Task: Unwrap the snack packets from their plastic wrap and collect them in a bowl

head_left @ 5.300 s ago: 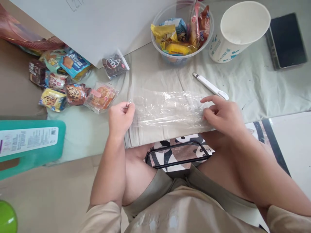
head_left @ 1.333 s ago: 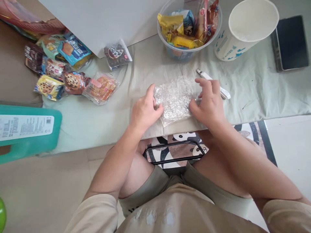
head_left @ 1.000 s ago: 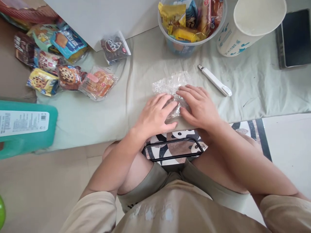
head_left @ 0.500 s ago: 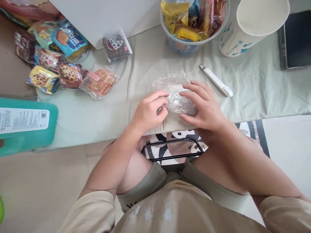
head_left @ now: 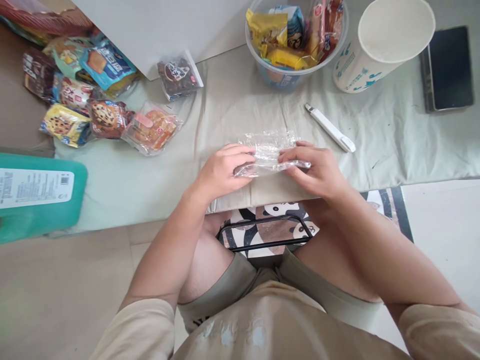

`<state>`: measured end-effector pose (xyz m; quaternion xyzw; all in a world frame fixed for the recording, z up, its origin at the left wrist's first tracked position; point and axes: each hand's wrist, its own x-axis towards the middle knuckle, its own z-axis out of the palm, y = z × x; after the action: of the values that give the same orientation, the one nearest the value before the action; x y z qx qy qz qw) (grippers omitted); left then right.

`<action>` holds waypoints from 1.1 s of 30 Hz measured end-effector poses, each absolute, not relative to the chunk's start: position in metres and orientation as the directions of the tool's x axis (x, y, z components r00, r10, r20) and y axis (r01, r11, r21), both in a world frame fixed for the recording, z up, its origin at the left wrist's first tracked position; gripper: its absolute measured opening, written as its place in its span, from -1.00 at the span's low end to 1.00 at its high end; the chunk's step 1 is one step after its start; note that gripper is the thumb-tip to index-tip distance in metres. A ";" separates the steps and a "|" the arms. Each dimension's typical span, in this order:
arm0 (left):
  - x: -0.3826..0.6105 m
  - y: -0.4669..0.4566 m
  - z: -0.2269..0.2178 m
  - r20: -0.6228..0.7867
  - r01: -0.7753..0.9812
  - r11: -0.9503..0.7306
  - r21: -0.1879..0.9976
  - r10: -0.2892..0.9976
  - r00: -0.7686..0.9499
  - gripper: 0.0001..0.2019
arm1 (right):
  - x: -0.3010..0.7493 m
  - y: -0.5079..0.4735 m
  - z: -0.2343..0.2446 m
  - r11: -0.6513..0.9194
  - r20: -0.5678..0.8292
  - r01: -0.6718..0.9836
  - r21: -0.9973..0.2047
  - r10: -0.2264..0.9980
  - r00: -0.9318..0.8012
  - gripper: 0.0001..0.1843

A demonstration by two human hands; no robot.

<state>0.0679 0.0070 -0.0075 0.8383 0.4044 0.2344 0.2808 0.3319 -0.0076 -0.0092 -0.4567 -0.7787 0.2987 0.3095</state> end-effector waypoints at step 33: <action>0.088 0.008 0.001 -0.078 0.689 0.046 0.723 0.997 0.016 -0.92 | 0.317 0.018 -0.032 0.175 0.258 0.824 -0.539 0.966 -0.036 -0.76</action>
<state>0.0883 0.0085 0.0010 0.6435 0.6550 0.2512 0.3063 0.3173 0.0183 -0.0321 -0.6305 -0.7094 0.1222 0.2903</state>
